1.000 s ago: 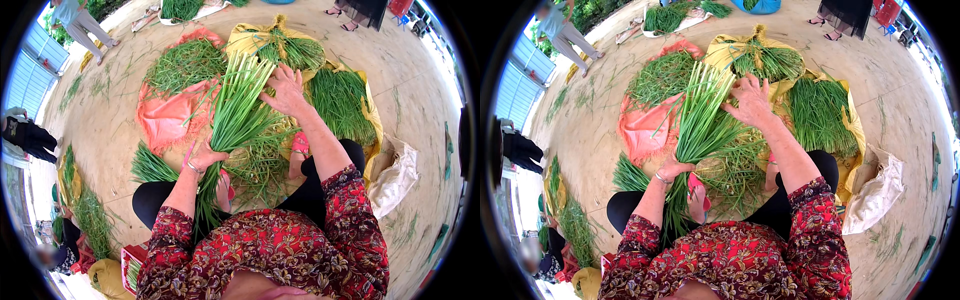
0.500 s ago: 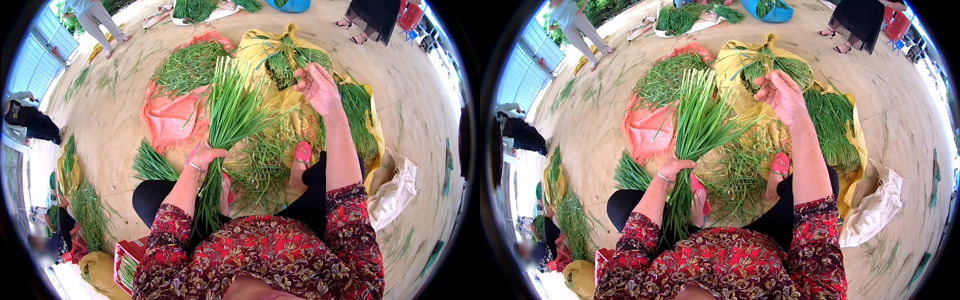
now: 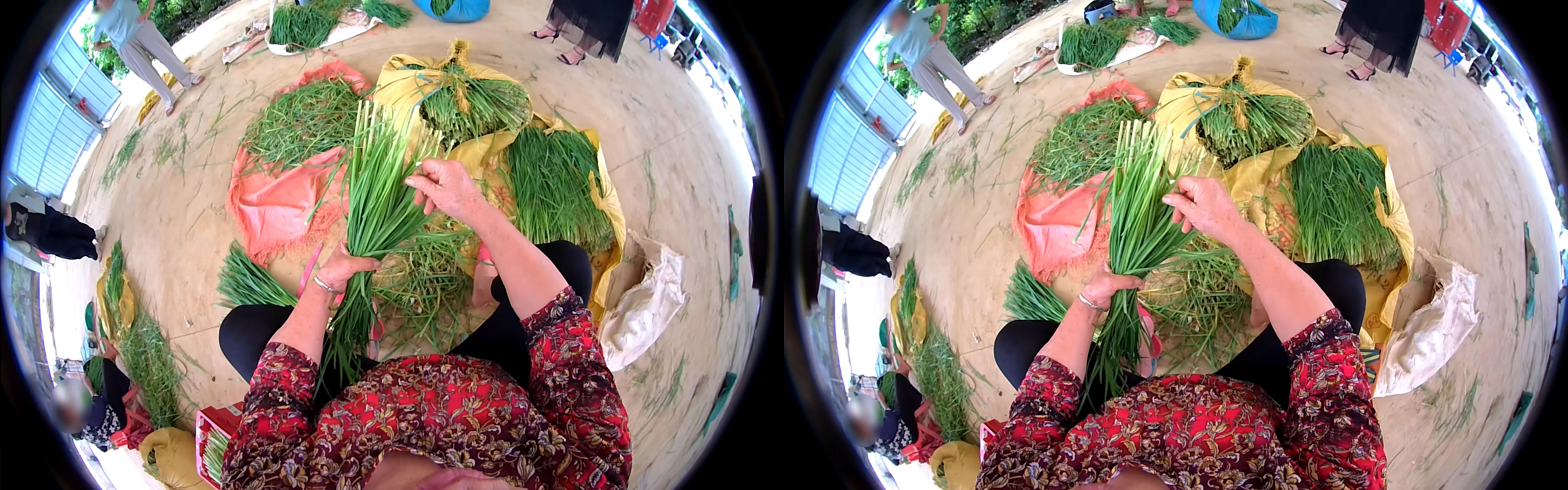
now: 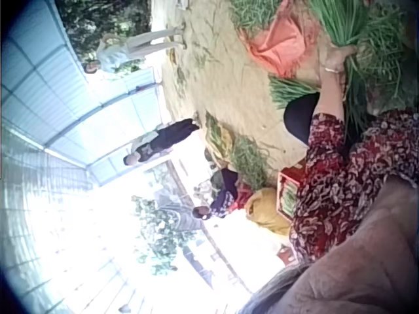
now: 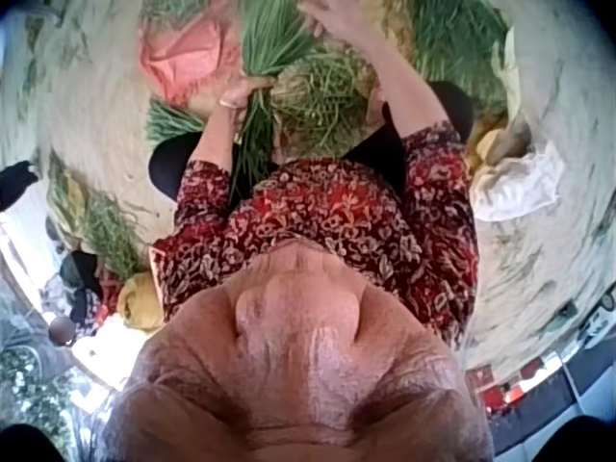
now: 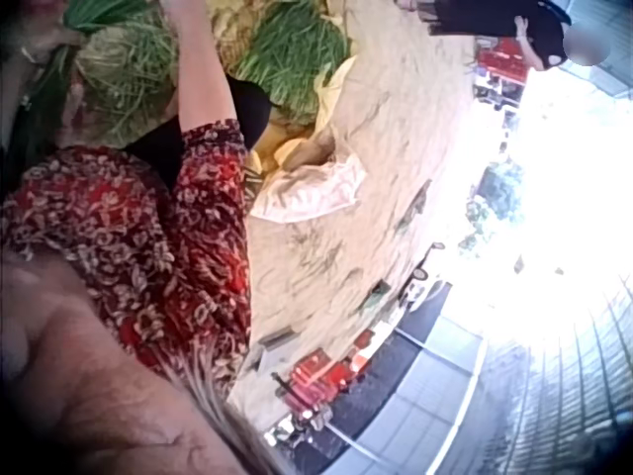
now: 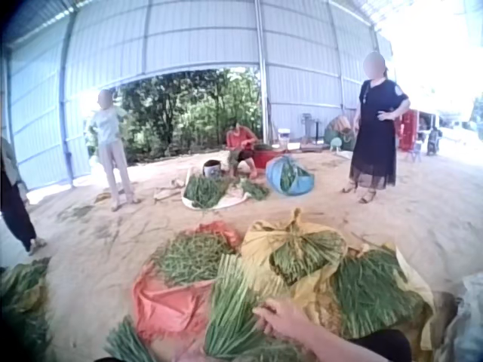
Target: The person sorts a bunch of leeks by hand, removing individual stalks from a pile and gathering them into a bundle.
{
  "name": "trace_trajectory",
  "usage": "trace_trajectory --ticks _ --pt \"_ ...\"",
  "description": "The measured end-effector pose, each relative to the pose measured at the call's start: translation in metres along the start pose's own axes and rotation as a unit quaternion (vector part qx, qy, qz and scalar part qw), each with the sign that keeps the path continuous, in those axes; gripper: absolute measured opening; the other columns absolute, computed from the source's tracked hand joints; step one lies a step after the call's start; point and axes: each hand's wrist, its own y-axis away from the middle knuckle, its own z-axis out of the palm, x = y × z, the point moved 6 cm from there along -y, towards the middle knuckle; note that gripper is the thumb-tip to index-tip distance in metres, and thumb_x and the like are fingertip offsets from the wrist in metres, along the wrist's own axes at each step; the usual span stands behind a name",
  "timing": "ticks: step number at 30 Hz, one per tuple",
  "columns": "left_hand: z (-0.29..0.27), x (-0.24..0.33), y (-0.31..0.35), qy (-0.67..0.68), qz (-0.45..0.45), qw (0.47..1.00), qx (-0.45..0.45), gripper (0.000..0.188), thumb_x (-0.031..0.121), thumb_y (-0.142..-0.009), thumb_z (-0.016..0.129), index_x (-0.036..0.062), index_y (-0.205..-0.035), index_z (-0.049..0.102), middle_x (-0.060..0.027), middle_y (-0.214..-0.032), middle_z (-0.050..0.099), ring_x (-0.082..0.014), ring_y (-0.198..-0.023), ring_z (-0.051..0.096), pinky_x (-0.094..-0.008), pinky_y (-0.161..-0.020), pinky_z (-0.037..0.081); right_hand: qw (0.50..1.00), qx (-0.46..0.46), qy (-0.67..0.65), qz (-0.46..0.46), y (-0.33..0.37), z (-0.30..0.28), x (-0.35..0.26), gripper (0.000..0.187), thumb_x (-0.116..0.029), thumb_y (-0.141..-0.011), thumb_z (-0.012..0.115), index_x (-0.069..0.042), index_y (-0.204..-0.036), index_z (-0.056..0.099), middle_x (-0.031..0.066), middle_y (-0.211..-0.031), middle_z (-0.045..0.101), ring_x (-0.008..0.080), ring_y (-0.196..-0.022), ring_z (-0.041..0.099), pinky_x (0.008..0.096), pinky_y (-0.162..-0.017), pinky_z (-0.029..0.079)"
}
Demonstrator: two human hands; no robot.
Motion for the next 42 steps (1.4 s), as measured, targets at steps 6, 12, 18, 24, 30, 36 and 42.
trace_trajectory --ticks 6,12,18,24,30,36,42 --pt "-0.009 -0.005 -0.003 0.029 0.007 1.000 0.005 0.038 -0.007 -0.068 0.073 0.0024 -0.103 0.066 -0.0066 -0.088 0.069 -0.0177 -0.077 0.066 -0.0315 -0.075 0.053 0.974 0.151 -0.157 -0.070 -0.010 -0.066 -0.004 0.020 -0.021 -0.094 0.060 -0.002 -0.087 0.061 0.0075 -0.075 0.067 0.0116 -0.060 0.063 0.0258 -0.055 0.050" --pt "-0.003 0.007 0.005 -0.043 0.053 0.998 0.001 0.053 -0.008 -0.064 0.076 0.0026 -0.114 0.062 -0.0071 -0.099 0.068 -0.0175 -0.086 0.066 -0.0326 -0.081 0.053 0.972 0.182 0.145 -0.030 -0.022 -0.085 0.012 0.038 -0.036 -0.086 0.068 -0.002 -0.100 0.065 0.0029 -0.075 0.059 0.0134 -0.070 0.053 0.0302 -0.067 0.044" --pt "-0.004 -0.002 0.002 -0.038 0.006 0.999 -0.032 0.052 -0.009 -0.065 0.074 0.0033 -0.113 0.062 -0.0056 -0.098 0.068 -0.0168 -0.086 0.065 -0.0308 -0.080 0.053 0.993 0.104 -0.049 -0.006 -0.025 -0.078 0.032 0.020 -0.027 -0.085 0.066 -0.007 -0.087 0.067 -0.0028 -0.072 0.056 0.0084 -0.066 0.047 0.0263 -0.060 0.037" --pt "-0.008 -0.006 0.006 -0.005 -0.028 0.999 -0.023 0.038 -0.007 -0.068 0.073 0.0031 -0.104 0.065 -0.0063 -0.087 0.068 -0.0172 -0.077 0.065 -0.0305 -0.074 0.053 0.893 0.200 -0.403 -0.029 -0.010 -0.128 0.026 0.024 -0.029 -0.096 0.056 -0.014 -0.077 0.055 -0.0018 -0.069 0.050 0.0094 -0.060 0.043 0.0257 -0.057 0.034" --pt "-0.019 -0.014 -0.004 0.052 -0.061 0.997 -0.008 0.044 -0.009 -0.068 0.072 0.0021 -0.108 0.061 -0.0084 -0.083 0.068 -0.0197 -0.069 0.066 -0.0317 -0.066 0.055 0.990 0.115 -0.082 -0.024 -0.010 -0.084 0.009 0.028 -0.030 -0.098 0.051 -0.005 -0.091 0.062 -0.0040 -0.062 0.046 0.0074 -0.054 0.039 0.0243 -0.050 0.032" --pt "-0.014 -0.010 0.003 0.017 -0.048 0.999 -0.009 0.043 -0.008 -0.067 0.073 0.0007 -0.107 0.061 -0.0094 -0.082 0.068 -0.0194 -0.069 0.066 -0.0310 -0.065 0.054 0.966 0.045 0.254 -0.026 -0.007 -0.051 -0.001 0.042 -0.036 -0.089 0.064 0.003 -0.104 0.063 0.0123 -0.078 0.063 0.0225 -0.072 0.057 0.0361 -0.067 0.046" --pt "-0.003 0.001 0.009 0.037 -0.036 0.995 -0.084 0.041 -0.008 -0.068 0.070 -0.0023 -0.107 0.060 -0.0126 -0.077 0.066 -0.0219 -0.065 0.065 -0.0336 -0.063 0.053 0.995 -0.080 -0.005 0.057 -0.016 -0.037 0.035 0.028 -0.032 -0.090 0.067 -0.004 -0.090 0.063 -0.0032 -0.066 0.053 0.0076 -0.057 0.046 0.0243 -0.052 0.036"
